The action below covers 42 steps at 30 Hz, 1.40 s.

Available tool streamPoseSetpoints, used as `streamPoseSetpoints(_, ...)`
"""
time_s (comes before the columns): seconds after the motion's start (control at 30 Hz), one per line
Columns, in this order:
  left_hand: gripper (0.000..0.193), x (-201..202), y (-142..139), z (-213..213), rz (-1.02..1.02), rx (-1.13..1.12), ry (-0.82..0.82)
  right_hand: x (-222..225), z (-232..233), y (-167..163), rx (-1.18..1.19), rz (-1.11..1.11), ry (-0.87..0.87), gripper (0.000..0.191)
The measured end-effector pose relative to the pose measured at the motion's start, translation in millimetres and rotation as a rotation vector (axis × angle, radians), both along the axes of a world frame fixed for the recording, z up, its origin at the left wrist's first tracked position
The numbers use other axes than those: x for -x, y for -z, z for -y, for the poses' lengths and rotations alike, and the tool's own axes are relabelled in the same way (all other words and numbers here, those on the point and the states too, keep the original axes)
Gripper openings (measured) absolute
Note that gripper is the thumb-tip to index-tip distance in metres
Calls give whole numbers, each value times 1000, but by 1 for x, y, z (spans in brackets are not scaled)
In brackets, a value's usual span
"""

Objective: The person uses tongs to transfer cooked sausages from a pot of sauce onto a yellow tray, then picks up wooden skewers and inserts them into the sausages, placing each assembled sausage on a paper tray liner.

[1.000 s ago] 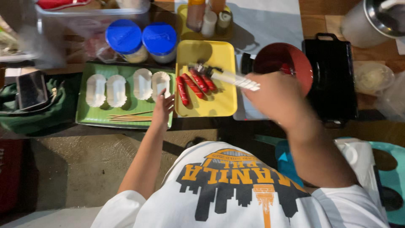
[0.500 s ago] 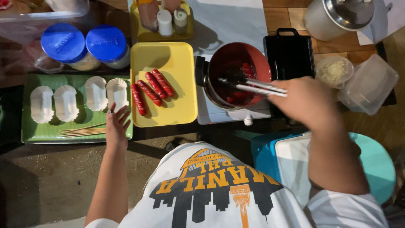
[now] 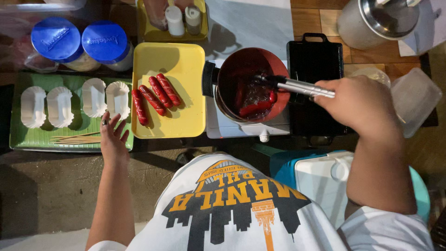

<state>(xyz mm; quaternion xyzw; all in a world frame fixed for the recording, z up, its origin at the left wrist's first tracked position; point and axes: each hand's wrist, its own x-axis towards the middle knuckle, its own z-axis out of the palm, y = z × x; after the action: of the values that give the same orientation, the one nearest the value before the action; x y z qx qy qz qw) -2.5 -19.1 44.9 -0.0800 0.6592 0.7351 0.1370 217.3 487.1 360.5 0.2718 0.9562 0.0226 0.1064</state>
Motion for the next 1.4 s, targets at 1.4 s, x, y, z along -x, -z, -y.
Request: streamPoseSetpoints(1.4, 53, -4, -30, -27, -40, -43, 59, -69, -136, 128, 851, -279, 11, 41)
